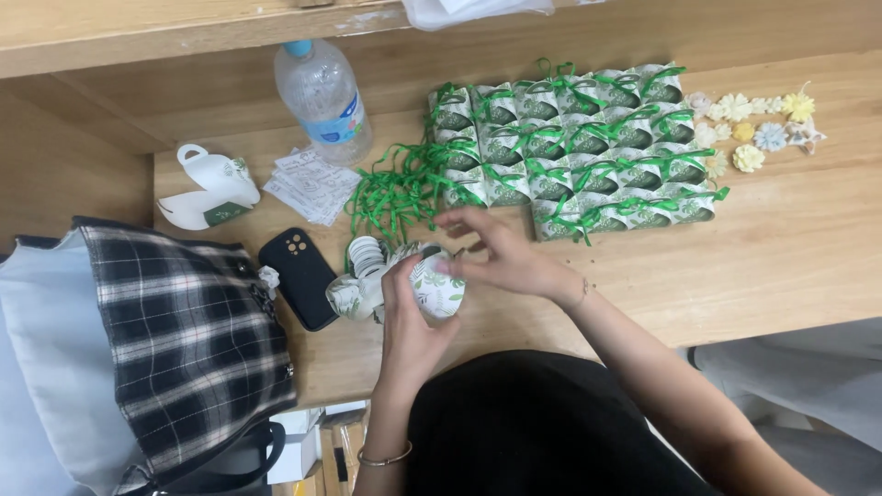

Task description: Packaging flower-shaped candles into decorative paper boxes and tying them with ribbons.

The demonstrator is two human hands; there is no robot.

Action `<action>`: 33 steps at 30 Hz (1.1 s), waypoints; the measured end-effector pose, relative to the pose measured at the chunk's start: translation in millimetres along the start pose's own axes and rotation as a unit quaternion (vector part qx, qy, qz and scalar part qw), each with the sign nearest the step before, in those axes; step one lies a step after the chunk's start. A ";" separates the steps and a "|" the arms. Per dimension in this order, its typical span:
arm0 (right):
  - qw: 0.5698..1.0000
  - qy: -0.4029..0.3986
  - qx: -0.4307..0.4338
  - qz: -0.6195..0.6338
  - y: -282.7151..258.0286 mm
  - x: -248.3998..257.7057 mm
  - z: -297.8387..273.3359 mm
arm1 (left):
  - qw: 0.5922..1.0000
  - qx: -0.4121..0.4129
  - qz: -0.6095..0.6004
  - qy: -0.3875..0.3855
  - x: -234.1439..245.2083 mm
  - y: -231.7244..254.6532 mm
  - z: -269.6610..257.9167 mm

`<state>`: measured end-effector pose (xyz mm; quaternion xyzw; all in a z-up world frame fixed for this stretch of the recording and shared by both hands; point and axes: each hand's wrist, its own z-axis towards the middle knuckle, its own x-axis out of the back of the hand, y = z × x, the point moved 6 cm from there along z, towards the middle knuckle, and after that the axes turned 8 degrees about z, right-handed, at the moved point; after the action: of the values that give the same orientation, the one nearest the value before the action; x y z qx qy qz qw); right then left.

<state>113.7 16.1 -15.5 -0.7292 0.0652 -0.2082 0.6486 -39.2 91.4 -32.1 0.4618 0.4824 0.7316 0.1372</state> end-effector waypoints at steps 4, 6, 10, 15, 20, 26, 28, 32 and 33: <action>1.000 0.006 -0.007 0.006 17.9 -4.6 -34.0 | 0.999 -0.042 -0.027 -0.016 -15.8 8.5 0.6; 0.994 0.039 -0.008 0.106 34.4 -1.3 -47.9 | 0.989 -0.043 -0.134 -0.035 -25.4 10.7 0.4; 0.988 0.064 -0.004 0.140 22.0 11.0 -65.2 | 0.974 -0.033 -0.215 -0.064 -36.8 8.2 -5.9; 0.993 0.019 -0.017 0.115 18.7 26.8 -73.3 | 0.906 -0.003 -0.391 -0.160 -39.0 12.7 -3.6; 0.983 0.098 -0.049 0.148 23.9 20.0 -75.4 | 0.907 0.107 -0.397 -0.093 -49.6 2.5 1.3; 0.980 0.174 -0.067 0.075 29.8 19.4 -87.1 | 0.889 0.138 -0.422 -0.115 -56.2 21.3 0.0; 0.987 0.128 -0.049 0.084 12.6 18.9 -90.7 | 0.918 0.087 -0.368 -0.115 -53.8 19.9 2.9; 0.995 0.087 -0.043 0.005 -23.3 27.6 -96.1 | 0.941 0.085 -0.309 -0.107 -41.1 11.7 11.0; 0.989 0.123 -0.009 -0.077 -33.7 33.7 -97.8 | 0.924 0.133 -0.334 -0.128 -40.3 10.0 11.6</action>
<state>100.4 -81.1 31.7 -0.7065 0.0896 -0.3454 0.6112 -5.7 67.2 -44.5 0.3781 0.6799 0.5069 0.3713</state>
